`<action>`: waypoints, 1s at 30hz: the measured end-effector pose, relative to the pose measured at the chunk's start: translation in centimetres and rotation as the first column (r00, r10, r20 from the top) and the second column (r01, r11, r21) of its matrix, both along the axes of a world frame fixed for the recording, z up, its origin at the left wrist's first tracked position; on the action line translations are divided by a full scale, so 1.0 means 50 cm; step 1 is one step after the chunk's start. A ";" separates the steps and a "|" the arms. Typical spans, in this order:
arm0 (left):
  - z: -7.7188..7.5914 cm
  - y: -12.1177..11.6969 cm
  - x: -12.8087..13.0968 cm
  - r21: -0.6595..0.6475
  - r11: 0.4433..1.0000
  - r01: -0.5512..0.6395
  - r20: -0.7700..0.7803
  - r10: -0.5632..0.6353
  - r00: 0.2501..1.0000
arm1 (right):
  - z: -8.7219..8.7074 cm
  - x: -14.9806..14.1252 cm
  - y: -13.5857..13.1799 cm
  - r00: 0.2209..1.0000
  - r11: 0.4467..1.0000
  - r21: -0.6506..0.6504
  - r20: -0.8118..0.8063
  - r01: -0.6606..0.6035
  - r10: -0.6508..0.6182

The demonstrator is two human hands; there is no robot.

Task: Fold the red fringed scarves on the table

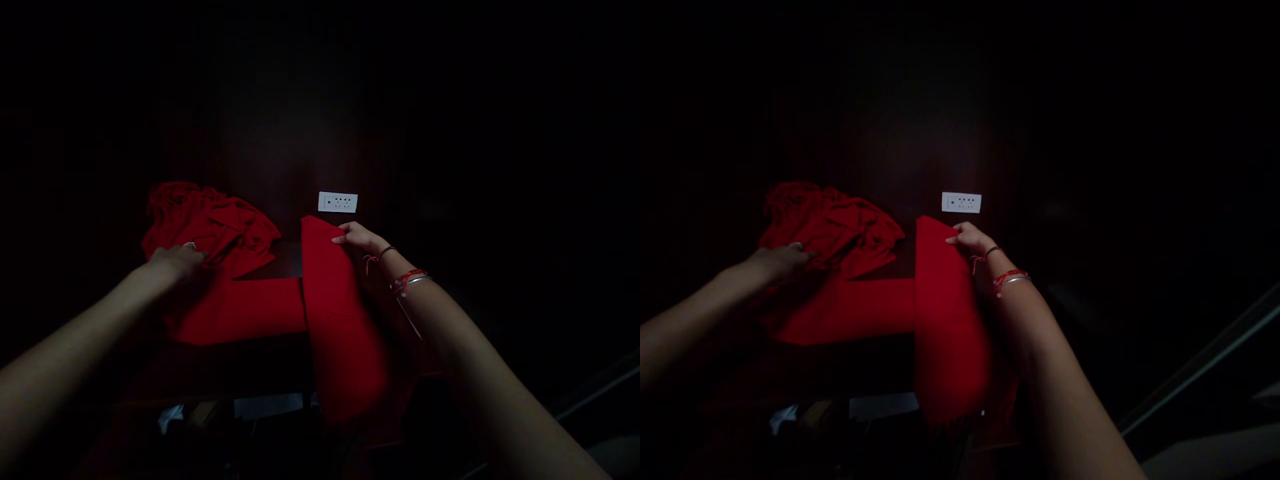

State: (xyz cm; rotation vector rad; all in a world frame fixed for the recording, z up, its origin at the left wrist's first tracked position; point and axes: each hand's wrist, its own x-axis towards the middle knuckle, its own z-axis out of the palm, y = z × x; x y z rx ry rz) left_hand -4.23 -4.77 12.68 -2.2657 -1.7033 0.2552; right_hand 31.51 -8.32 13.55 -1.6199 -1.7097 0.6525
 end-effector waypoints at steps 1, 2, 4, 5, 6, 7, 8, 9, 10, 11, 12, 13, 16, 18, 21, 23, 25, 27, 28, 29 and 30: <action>-0.016 -0.012 0.020 -0.009 1.000 -0.007 -0.010 0.007 1.000 | -0.013 -0.014 0.012 0.997 0.999 0.040 0.076 0.009 -0.012; -0.031 -0.023 0.044 -0.007 0.999 0.036 0.008 -0.036 0.999 | -0.027 -0.026 0.024 0.985 0.997 0.079 0.167 0.019 -0.032; -0.063 -0.035 0.098 -0.035 0.987 0.155 0.087 -0.151 0.985 | -0.056 -0.047 0.045 0.929 0.989 0.146 0.360 0.033 -0.084; -0.082 -0.036 0.125 -0.041 0.981 0.192 0.139 -0.185 0.973 | -0.071 -0.055 0.053 0.889 0.986 0.163 0.445 0.036 -0.106; -0.103 -0.033 0.149 -0.050 0.974 0.221 0.197 -0.207 0.958 | -0.085 -0.062 0.061 0.849 0.985 0.168 0.515 0.039 -0.121; -0.127 -0.027 0.169 -0.058 0.967 0.248 0.260 -0.226 0.939 | -0.099 -0.067 0.067 0.814 0.985 0.166 0.567 0.042 -0.130; -0.152 -0.018 0.184 -0.080 0.960 0.269 0.318 -0.232 0.919 | -0.112 -0.071 0.073 0.787 0.986 0.158 0.602 0.048 -0.135; -0.176 -0.008 0.194 -0.108 0.959 0.260 0.364 -0.205 0.908 | -0.123 -0.073 0.078 0.770 0.987 0.148 0.623 0.057 -0.138; -0.200 0.004 0.199 -0.143 0.959 0.247 0.391 -0.174 0.904 | -0.134 -0.073 0.082 0.759 0.988 0.139 0.635 0.066 -0.140; -0.221 0.015 0.199 -0.169 0.956 0.239 0.406 -0.153 0.901 | -0.144 -0.073 0.086 0.754 0.988 0.132 0.641 0.074 -0.142; -0.239 0.025 0.196 -0.185 0.953 0.240 0.413 -0.146 0.899 | -0.154 -0.072 0.090 0.751 0.989 0.128 0.645 0.080 -0.144; -0.252 0.035 0.191 -0.187 0.949 0.253 0.417 -0.157 0.896 | -0.163 -0.070 0.094 0.746 0.989 0.124 0.650 0.086 -0.146; -0.267 0.051 0.171 -0.137 0.943 0.304 0.418 -0.223 0.881 | -0.190 -0.066 0.105 0.736 0.987 0.116 0.658 0.107 -0.157; -0.264 0.051 0.161 -0.100 0.947 0.307 0.407 -0.242 0.881 | -0.207 -0.064 0.108 0.734 0.986 0.102 0.659 0.129 -0.164; -0.254 0.042 0.155 -0.054 0.951 0.306 0.388 -0.262 0.884 | -0.220 -0.055 0.098 0.748 0.986 0.079 0.643 0.149 -0.165; -0.248 0.033 0.156 0.014 0.941 0.337 0.371 -0.318 0.872 | -0.217 -0.042 0.079 0.768 0.981 0.092 0.611 0.173 -0.193; -0.244 0.023 0.165 0.085 0.915 0.395 0.366 -0.398 0.841 | -0.207 -0.025 0.052 0.785 0.967 0.094 0.568 0.236 -0.247; -0.238 0.015 0.184 0.097 0.887 0.451 0.404 -0.449 0.797 | -0.197 -0.009 0.021 0.799 0.952 0.052 0.531 0.302 -0.282; -0.234 0.011 0.196 0.070 0.881 0.468 0.441 -0.448 0.778 | -0.193 -0.004 0.006 0.811 0.949 0.014 0.517 0.314 -0.275; -0.230 0.008 0.211 0.023 0.879 0.475 0.482 -0.426 0.766 | -0.192 -0.002 -0.008 0.827 0.951 -0.030 0.503 0.307 -0.251; -0.225 0.005 0.228 -0.038 0.881 0.471 0.519 -0.385 0.763 | -0.192 -0.001 -0.021 0.846 0.955 -0.075 0.487 0.286 -0.215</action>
